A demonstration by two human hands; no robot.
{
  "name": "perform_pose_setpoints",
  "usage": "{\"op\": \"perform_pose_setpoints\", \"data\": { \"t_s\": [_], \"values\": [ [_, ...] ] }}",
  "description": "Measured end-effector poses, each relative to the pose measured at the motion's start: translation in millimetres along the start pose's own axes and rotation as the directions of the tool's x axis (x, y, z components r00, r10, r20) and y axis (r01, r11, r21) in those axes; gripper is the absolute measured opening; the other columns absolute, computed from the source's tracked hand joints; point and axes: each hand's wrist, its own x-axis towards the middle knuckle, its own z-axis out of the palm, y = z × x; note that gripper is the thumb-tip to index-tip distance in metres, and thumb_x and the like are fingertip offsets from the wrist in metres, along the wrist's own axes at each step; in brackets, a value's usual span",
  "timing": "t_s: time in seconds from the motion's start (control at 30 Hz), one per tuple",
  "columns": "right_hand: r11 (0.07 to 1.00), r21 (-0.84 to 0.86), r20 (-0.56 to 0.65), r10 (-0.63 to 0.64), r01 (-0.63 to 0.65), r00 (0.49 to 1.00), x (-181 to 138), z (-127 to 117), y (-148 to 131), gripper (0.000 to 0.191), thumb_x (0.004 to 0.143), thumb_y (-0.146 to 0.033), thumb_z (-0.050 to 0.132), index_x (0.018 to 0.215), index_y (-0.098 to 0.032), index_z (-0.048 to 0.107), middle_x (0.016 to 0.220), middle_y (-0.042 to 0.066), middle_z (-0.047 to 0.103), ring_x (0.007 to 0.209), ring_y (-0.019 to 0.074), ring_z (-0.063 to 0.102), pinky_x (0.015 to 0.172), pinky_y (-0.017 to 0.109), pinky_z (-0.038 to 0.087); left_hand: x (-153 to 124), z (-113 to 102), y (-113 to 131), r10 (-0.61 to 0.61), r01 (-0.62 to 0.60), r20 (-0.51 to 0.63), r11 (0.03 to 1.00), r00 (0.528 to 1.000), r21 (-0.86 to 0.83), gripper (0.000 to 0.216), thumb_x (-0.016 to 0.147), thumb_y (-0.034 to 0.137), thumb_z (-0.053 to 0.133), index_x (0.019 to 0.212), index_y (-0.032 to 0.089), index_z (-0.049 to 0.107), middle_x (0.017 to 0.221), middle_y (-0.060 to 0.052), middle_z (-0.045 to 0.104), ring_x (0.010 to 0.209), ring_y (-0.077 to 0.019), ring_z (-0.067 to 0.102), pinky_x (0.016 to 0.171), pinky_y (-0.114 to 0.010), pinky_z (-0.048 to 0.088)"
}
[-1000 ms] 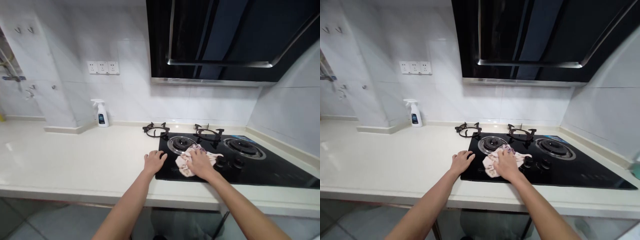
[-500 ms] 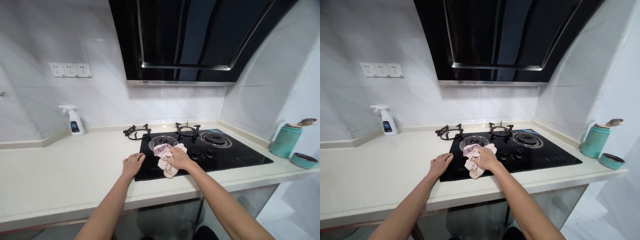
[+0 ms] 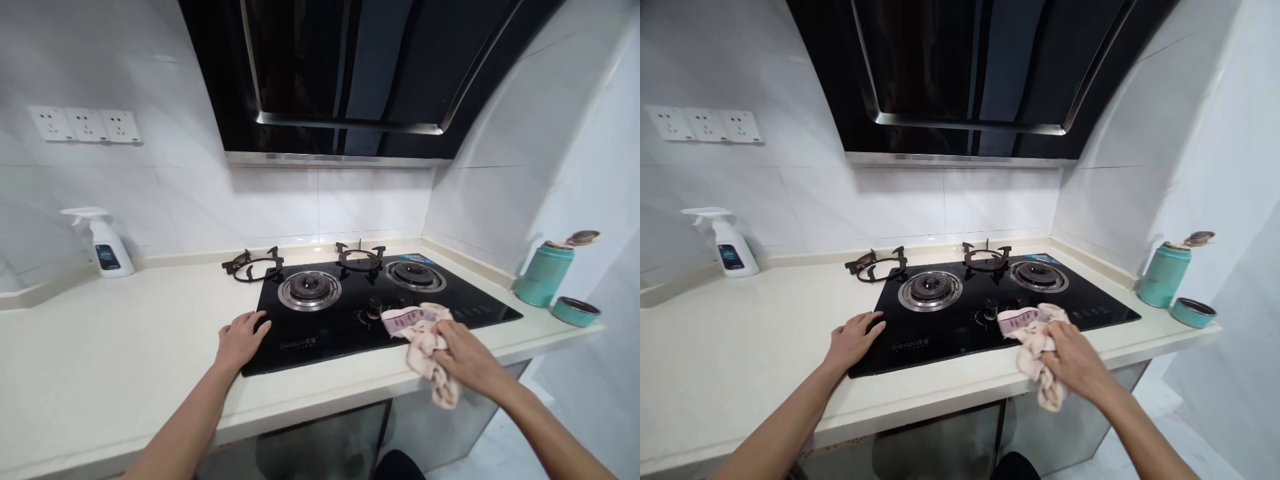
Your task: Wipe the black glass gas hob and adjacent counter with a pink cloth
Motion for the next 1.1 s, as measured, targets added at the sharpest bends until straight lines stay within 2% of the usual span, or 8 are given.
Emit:
{"op": "perform_pose_setpoints", "data": {
  "t_s": [0.1, 0.17, 0.23, 0.5, 0.67, 0.8, 1.0, 1.1],
  "values": [
    [0.995, -0.051, -0.021, 0.083, -0.084, 0.996, 18, 5, 52, 0.014, 0.087, -0.031, 0.045, 0.095, -0.021, 0.051, 0.097, 0.01, 0.062, 0.094, 0.0265, 0.056, 0.086, 0.038, 0.042, 0, 0, 2, 0.009, -0.009, -0.009, 1.0, 1.0, 0.017, 0.046, 0.098, 0.054, 0.039, 0.134, 0.033, 0.059, 0.145, -0.006, 0.058, 0.141, -0.0277, 0.045, 0.115, -0.054, 0.028],
    [0.992, -0.077, -0.015, 0.102, -0.103, 0.995, 39, 8, 69, 0.015, 0.088, -0.03, 0.043, 0.096, -0.02, 0.052, 0.093, 0.011, 0.063, 0.092, 0.0268, 0.057, 0.084, 0.037, 0.042, -1, 1, 3, 0.015, -0.015, -0.017, 0.999, 1.0, 0.033, 0.046, 0.097, 0.053, 0.04, 0.134, 0.032, 0.059, 0.144, -0.007, 0.059, 0.14, -0.0283, 0.046, 0.114, -0.054, 0.03],
    [0.989, -0.109, -0.009, 0.104, -0.105, 0.995, 64, 11, 74, 0.017, 0.088, -0.028, 0.045, 0.099, -0.019, 0.055, 0.093, 0.011, 0.063, 0.091, 0.0273, 0.058, 0.083, 0.037, 0.04, -2, 0, 3, 0.018, -0.017, -0.023, 0.999, 1.0, 0.043, 0.045, 0.097, 0.052, 0.04, 0.134, 0.031, 0.058, 0.143, -0.008, 0.059, 0.139, -0.0287, 0.047, 0.113, -0.054, 0.031],
    [0.992, -0.125, 0.12, 0.007, 0.008, 0.993, 156, 28, 59, 0.025, 0.093, -0.031, 0.053, 0.114, -0.022, 0.063, 0.1, 0.009, 0.064, 0.098, 0.0239, 0.059, 0.087, 0.034, 0.041, -4, -1, 7, 0.013, -0.011, -0.035, 0.999, 0.999, 0.052, 0.043, 0.096, 0.05, 0.043, 0.131, 0.031, 0.06, 0.141, -0.008, 0.06, 0.136, -0.0295, 0.048, 0.112, -0.054, 0.032],
    [0.992, -0.116, 0.246, -0.019, 0.049, 0.969, 193, 32, 50, 0.034, 0.095, -0.038, 0.062, 0.122, -0.018, 0.061, 0.119, 0.008, 0.062, 0.11, 0.0234, 0.058, 0.097, 0.044, 0.047, -4, 0, 7, 0.004, -0.002, -0.045, 0.998, 0.999, 0.058, 0.042, 0.095, 0.05, 0.045, 0.13, 0.033, 0.06, 0.139, -0.007, 0.061, 0.135, -0.0299, 0.049, 0.111, -0.053, 0.033],
    [0.991, -0.127, 0.353, -0.004, 0.052, 0.936, 220, 35, 31, 0.041, 0.096, -0.043, 0.064, 0.128, -0.019, 0.058, 0.129, 0.009, 0.059, 0.112, 0.0239, 0.06, 0.096, 0.048, 0.052, -4, -1, 8, -0.001, 0.003, -0.046, 0.999, 0.999, 0.047, 0.043, 0.095, 0.051, 0.046, 0.13, 0.032, 0.06, 0.139, -0.007, 0.061, 0.134, -0.0298, 0.049, 0.111, -0.053, 0.033],
    [0.984, -0.043, 0.526, -0.125, 0.173, 0.841, 223, 29, -5, 0.034, 0.095, -0.041, 0.065, 0.119, -0.018, 0.061, 0.122, 0.007, 0.061, 0.103, 0.0207, 0.061, 0.089, 0.042, 0.054, -5, -3, 6, -0.023, 0.023, -0.034, 1.0, 0.999, 0.006, 0.043, 0.094, 0.053, 0.047, 0.13, 0.034, 0.061, 0.139, -0.005, 0.061, 0.136, -0.0292, 0.048, 0.114, -0.053, 0.03],
    [0.971, 0.046, 0.557, -0.22, 0.235, 0.801, 213, 24, -15, 0.03, 0.081, -0.035, 0.076, 0.103, -0.018, 0.065, 0.114, 0.004, 0.059, 0.092, 0.0177, 0.057, 0.081, 0.035, 0.05, -6, -3, 6, -0.018, 0.018, -0.04, 1.0, 0.999, -0.01, 0.042, 0.095, 0.052, 0.048, 0.13, 0.033, 0.062, 0.139, -0.006, 0.06, 0.135, -0.0287, 0.048, 0.114, -0.053, 0.03]
  ]
}}
